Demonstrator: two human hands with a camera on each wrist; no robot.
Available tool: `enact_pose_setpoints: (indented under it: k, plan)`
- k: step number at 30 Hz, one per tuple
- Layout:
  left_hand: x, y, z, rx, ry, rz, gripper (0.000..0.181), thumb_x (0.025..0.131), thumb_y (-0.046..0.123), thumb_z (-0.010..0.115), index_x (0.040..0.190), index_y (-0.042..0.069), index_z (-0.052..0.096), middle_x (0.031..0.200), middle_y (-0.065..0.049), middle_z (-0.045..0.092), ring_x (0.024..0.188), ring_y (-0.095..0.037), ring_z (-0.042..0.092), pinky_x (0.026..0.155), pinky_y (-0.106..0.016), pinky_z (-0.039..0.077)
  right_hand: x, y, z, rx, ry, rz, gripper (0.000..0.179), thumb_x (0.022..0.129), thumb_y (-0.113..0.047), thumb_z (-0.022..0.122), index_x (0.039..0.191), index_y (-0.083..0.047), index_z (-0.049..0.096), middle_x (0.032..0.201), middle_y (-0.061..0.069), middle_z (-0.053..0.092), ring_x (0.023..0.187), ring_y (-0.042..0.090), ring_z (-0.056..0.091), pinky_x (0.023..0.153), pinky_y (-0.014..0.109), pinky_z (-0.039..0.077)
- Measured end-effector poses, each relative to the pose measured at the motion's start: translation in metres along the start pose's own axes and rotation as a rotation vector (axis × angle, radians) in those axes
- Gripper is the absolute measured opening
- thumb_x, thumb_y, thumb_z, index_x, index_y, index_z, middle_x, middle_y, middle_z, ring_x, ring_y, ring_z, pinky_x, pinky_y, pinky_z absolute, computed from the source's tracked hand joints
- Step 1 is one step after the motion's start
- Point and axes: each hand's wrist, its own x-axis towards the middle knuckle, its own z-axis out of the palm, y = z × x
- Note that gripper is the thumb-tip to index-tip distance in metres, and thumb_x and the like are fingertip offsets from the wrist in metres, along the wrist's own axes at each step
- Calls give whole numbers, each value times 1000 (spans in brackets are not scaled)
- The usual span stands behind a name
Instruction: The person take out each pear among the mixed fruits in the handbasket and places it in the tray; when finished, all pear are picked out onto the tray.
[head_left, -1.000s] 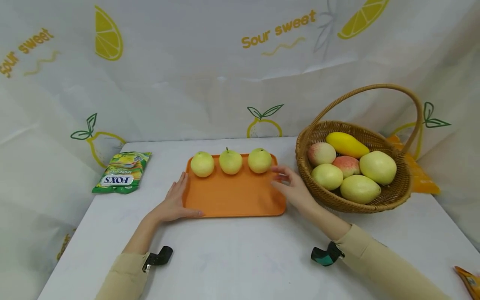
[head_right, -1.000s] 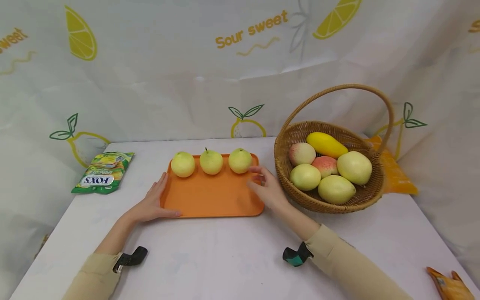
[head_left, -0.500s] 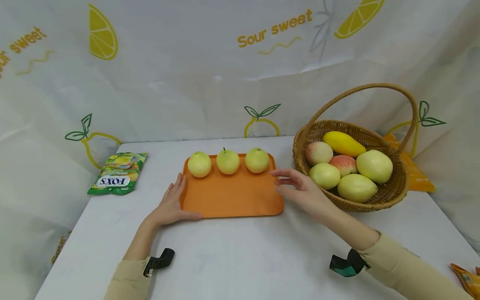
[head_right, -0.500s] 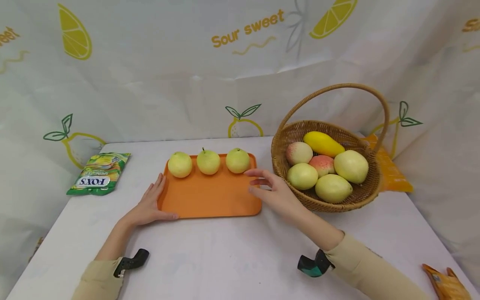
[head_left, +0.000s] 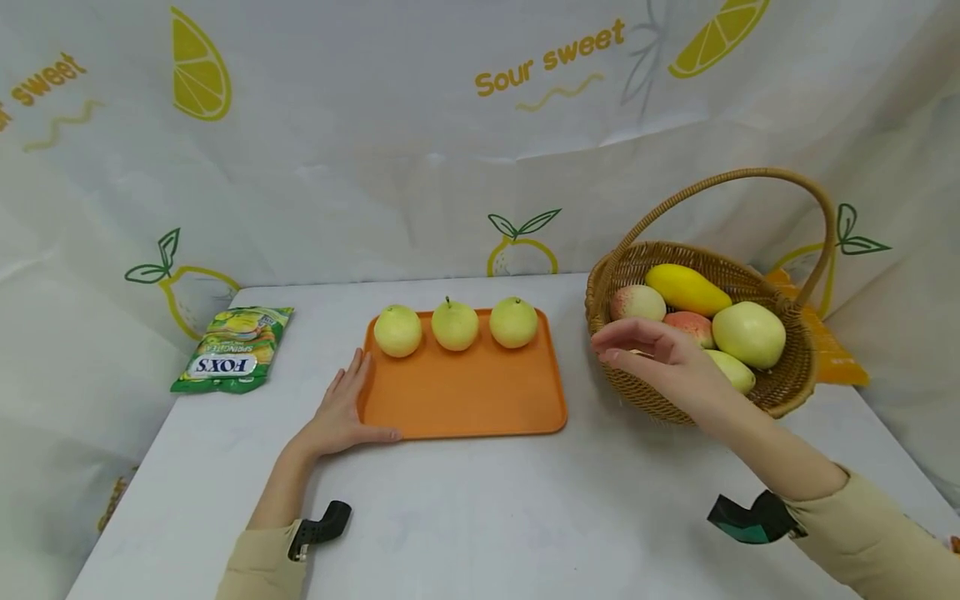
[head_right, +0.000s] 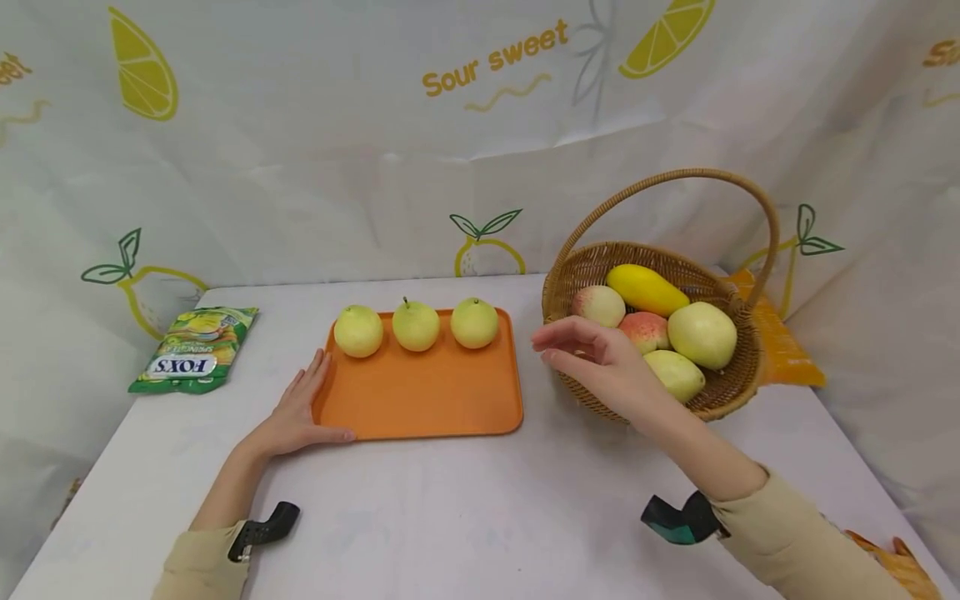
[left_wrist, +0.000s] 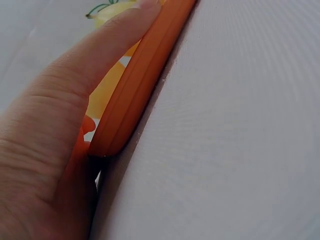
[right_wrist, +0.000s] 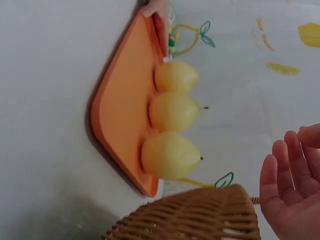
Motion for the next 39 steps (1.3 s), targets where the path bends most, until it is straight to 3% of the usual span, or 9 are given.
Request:
enact_pose_setpoints:
  k: [7, 13, 20, 24, 33, 39]
  plan:
    - [-1, 2, 2, -2, 3, 0, 128, 68, 55, 84, 157, 5, 6, 162, -16, -7, 146, -40, -6, 115, -59, 0, 2, 12, -32, -207, 34, -22, 22, 99, -18, 60, 115, -4, 64, 107, -1, 67, 97, 10, 61, 79, 17, 51]
    - [0, 3, 3, -2, 4, -8, 128, 68, 55, 84, 157, 6, 6, 162, -16, -7, 146, -41, -6, 114, -60, 0, 7, 24, -50, -417, -9, -43, 16, 97, -15, 61, 111, -9, 67, 107, 5, 66, 93, 7, 59, 78, 16, 50]
    - [0, 2, 1, -4, 6, -16, 128, 68, 56, 83, 157, 7, 7, 162, -16, -7, 146, -43, -6, 114, -62, 1, 17, 24, -66, -645, -161, -114, 22, 92, -9, 67, 114, -5, 66, 111, 4, 66, 95, 19, 62, 79, 32, 55]
    - [-1, 3, 0, -6, 6, -17, 128, 68, 55, 83, 157, 7, 7, 162, -16, -7, 146, -42, -6, 114, -61, 1, 24, 17, -72, -734, -257, -96, 28, 90, -11, 71, 116, -4, 65, 110, 4, 66, 96, 21, 61, 80, 43, 54]
    - [-2, 0, 1, 3, 4, -10, 127, 68, 54, 83, 157, 7, 6, 162, -15, -7, 146, -41, -5, 114, -60, 0, 49, 14, -83, -817, -500, -42, 48, 86, -21, 75, 126, 1, 58, 120, 9, 61, 103, 24, 57, 84, 43, 50]
    - [-2, 0, 2, -14, 3, -9, 127, 68, 54, 84, 158, 8, 6, 162, -15, -7, 146, -41, -6, 114, -60, 0, 65, 21, -87, -851, -591, -23, 53, 81, -18, 79, 126, 0, 57, 121, 11, 60, 106, 29, 57, 85, 46, 49]
